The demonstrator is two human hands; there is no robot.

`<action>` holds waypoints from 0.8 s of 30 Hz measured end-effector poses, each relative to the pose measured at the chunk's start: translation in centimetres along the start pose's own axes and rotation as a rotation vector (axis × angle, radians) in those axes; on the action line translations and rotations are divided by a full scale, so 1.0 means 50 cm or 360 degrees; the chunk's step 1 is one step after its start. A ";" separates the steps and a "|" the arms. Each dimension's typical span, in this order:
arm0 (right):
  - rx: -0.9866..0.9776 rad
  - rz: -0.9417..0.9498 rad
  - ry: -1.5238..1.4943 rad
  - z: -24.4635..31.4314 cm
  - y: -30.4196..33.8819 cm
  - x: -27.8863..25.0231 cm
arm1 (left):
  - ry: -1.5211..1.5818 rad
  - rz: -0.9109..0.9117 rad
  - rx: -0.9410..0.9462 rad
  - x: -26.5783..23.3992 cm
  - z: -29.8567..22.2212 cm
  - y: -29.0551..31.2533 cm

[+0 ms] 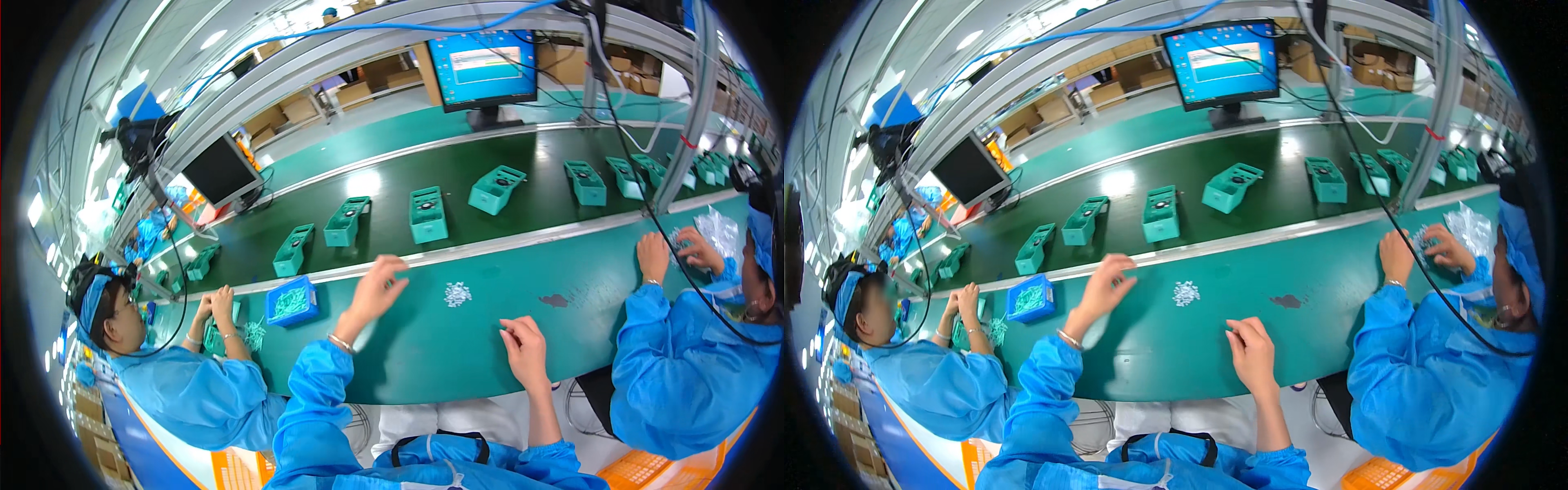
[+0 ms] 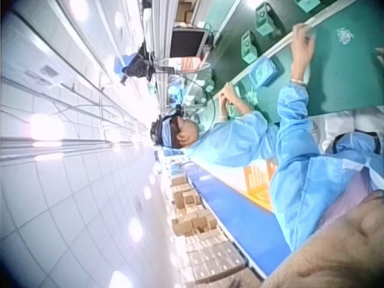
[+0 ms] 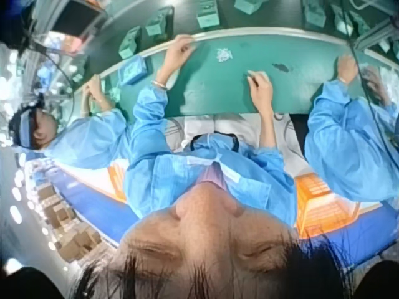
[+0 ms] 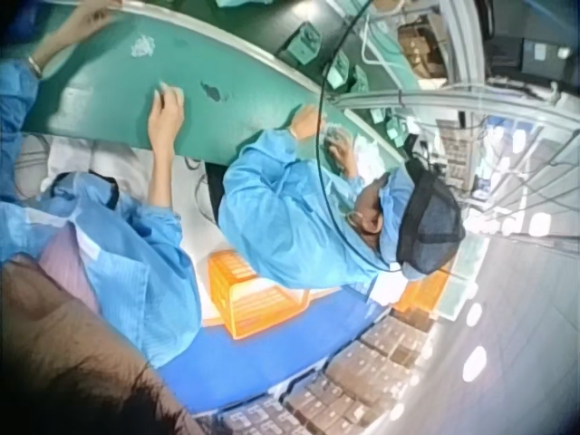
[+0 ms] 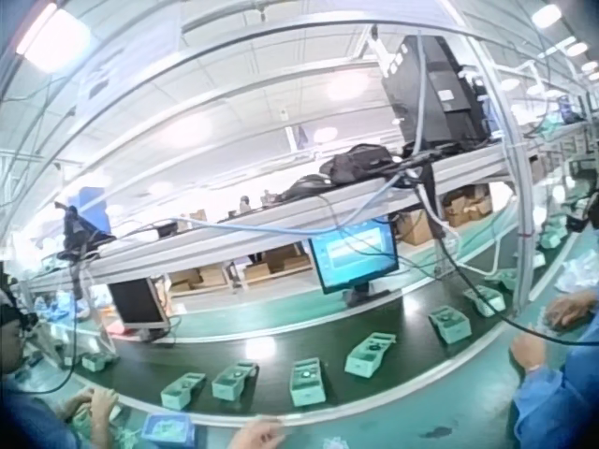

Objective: The person assembles green electronic meter casings by hand, inserting internal components, pins, and circuit boards into each casing.

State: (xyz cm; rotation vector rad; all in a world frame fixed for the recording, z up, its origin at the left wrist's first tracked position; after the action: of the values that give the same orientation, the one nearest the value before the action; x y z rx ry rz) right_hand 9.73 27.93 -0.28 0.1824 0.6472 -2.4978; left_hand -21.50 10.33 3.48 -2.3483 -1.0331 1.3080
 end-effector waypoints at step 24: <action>-0.0478 0.0189 0.1029 0.010 0.024 0.061 | 0.0704 -0.0324 -0.0258 0.016 0.012 0.129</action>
State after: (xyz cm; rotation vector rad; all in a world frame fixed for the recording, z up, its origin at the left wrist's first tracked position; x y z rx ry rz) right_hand 7.79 25.35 -1.11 0.9040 1.2136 -2.1737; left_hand -18.76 6.24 -0.79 -2.4106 -1.2201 0.6120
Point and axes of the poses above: each hand's wrist, its own y-axis away from the middle knuckle, its own x-axis out of the palm, z = x × y, the point moved 2 cm from there along -y, towards the middle knuckle, and after that the axes turned 8 degrees about -z, right-handed, at the moved point
